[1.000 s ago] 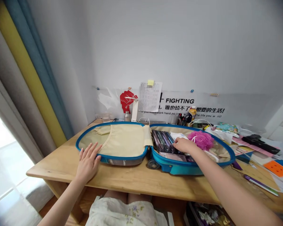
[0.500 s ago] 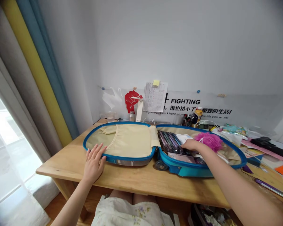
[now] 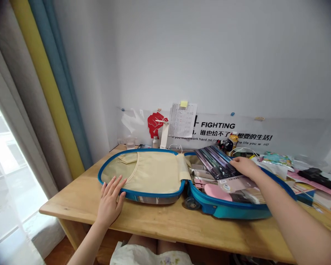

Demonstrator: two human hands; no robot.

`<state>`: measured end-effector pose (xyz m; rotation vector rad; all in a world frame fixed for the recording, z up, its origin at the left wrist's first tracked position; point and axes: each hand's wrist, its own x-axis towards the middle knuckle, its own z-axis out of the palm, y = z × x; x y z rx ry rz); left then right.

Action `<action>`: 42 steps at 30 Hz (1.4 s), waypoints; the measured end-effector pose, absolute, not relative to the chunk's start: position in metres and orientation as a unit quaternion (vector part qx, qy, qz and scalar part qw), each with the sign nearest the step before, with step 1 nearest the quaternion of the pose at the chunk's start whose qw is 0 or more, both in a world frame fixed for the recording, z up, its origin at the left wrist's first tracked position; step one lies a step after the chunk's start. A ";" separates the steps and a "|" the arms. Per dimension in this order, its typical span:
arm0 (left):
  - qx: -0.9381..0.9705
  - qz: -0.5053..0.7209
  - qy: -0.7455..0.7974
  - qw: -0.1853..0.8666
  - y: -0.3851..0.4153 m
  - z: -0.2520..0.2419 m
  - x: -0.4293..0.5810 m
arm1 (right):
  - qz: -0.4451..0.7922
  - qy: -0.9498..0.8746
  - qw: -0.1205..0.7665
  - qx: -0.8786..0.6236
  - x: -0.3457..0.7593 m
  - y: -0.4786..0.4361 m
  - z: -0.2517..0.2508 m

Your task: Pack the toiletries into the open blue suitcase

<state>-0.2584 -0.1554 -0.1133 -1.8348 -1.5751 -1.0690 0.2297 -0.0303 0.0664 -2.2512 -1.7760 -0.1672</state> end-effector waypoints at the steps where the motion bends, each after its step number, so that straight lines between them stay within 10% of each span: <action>1: -0.673 -0.391 -0.577 0.246 -0.155 -0.113 -0.259 | -0.045 -0.609 0.155 -0.777 0.230 -0.030 0.071; 7: -0.674 -0.396 -0.576 0.241 -0.155 -0.113 -0.258 | 0.098 -0.687 0.283 -0.662 0.166 -0.012 0.095; 20: -0.680 -0.382 -0.570 0.258 -0.155 -0.113 -0.260 | 0.102 -0.918 0.122 -0.362 -0.073 0.065 0.034; 42: -0.682 -0.375 -0.574 0.254 -0.155 -0.112 -0.259 | -0.039 -0.987 -0.020 -0.156 -0.100 0.005 -0.008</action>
